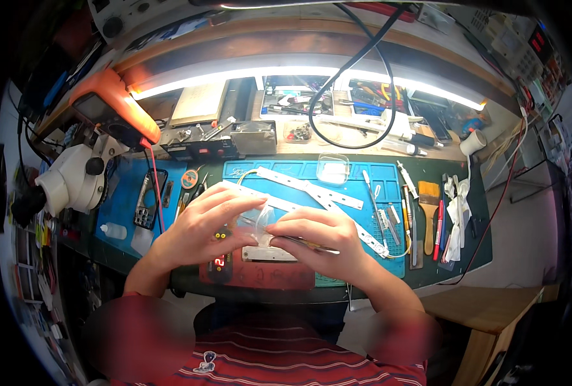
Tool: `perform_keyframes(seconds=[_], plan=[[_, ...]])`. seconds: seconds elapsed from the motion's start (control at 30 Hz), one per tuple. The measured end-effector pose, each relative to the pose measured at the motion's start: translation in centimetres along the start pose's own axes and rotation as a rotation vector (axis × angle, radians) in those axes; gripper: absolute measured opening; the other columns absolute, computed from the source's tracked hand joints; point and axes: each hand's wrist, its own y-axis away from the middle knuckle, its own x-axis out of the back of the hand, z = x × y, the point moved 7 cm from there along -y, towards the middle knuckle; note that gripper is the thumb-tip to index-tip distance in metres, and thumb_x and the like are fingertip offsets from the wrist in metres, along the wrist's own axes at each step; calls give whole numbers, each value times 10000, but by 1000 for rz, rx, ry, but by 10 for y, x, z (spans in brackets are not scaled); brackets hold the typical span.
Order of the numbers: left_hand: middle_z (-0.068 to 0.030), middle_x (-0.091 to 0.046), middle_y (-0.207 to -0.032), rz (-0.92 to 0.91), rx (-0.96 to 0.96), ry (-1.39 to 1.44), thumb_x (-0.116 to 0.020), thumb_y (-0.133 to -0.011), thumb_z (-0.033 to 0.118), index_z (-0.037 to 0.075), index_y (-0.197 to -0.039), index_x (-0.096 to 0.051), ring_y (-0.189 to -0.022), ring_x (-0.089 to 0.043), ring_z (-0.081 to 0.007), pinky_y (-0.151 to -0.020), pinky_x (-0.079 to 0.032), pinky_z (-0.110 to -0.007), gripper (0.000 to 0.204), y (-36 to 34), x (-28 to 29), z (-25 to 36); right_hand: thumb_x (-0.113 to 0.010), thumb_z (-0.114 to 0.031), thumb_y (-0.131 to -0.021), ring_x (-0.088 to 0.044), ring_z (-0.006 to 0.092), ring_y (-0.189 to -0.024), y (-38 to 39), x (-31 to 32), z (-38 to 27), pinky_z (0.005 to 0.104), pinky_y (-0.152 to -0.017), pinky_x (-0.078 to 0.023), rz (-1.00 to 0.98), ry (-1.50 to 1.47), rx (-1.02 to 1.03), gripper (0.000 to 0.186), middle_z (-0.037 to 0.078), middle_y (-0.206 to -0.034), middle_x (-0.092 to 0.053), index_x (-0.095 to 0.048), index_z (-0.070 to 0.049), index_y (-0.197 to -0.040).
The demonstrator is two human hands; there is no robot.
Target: The person retrieves a small plastic bag from a shelf and moves to a workbench. They use tweezers to handle small components on a white LED strip, placing them into circular recesses. The person repeatedly inspects the strip and adjusts the components with the tweezers.
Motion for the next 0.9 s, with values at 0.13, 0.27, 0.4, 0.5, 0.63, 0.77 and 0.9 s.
perform_keyframes(seconds=[0.13,0.27,0.4,0.5,0.63,0.77,0.9], plan=[[-106,-694,-1231,-2,12,25,-847,-832,172,60,-1413,-598,-1125,-652,-314,-969,-535,-421,642,-2,5,3,-825,5,-826,-737,201,-784,-1,2,-2,301,-633,-575,18,-90,20,230,103,-960,-768,-772,-20,-1049],[-102,-690,-1281,-17,13,19,-850,-833,159,70,-1424,-592,-1106,-686,-285,-961,-548,-404,651,-11,6,8,-816,16,-829,-744,220,-835,2,9,1,320,-700,-582,46,-92,5,219,114,-959,-770,-770,-5,-1043],[-109,-654,-1366,-12,151,227,-847,-834,124,88,-1434,-585,-1068,-723,-212,-957,-565,-352,656,-40,-2,-16,-803,15,-836,-738,233,-856,3,34,16,341,-770,-568,213,-20,-53,200,123,-929,-769,-771,0,-1033],[-144,-591,-1452,-103,339,575,-663,-1007,93,37,-1499,-502,-1289,-606,-205,-1074,-510,-362,521,-70,-22,-43,-777,-35,-909,-737,171,-869,15,51,52,292,-760,-575,314,-148,-302,185,111,-966,-763,-764,21,-1085],[-159,-610,-1411,-157,481,818,-575,-1048,88,-13,-1546,-390,-1335,-571,-227,-1121,-469,-356,541,-69,-46,-76,-717,-95,-995,-728,151,-927,31,57,77,269,-827,-586,256,-314,-393,232,98,-1036,-745,-730,55,-1172],[-167,-667,-1321,-213,764,1006,-638,-1028,125,-20,-1541,-368,-1241,-636,-217,-1052,-543,-357,598,-50,-73,-92,-709,-103,-1003,-721,147,-931,42,57,86,267,-855,-578,214,-340,-415,233,100,-1049,-745,-727,51,-1176],[-179,-698,-1261,-205,839,1087,-648,-1024,125,-38,-1517,-386,-1141,-687,-212,-988,-602,-372,581,-43,-73,-86,-706,-76,-999,-735,158,-944,43,56,87,267,-831,-587,201,-290,-417,220,106,-1039,-747,-726,55,-1174]])
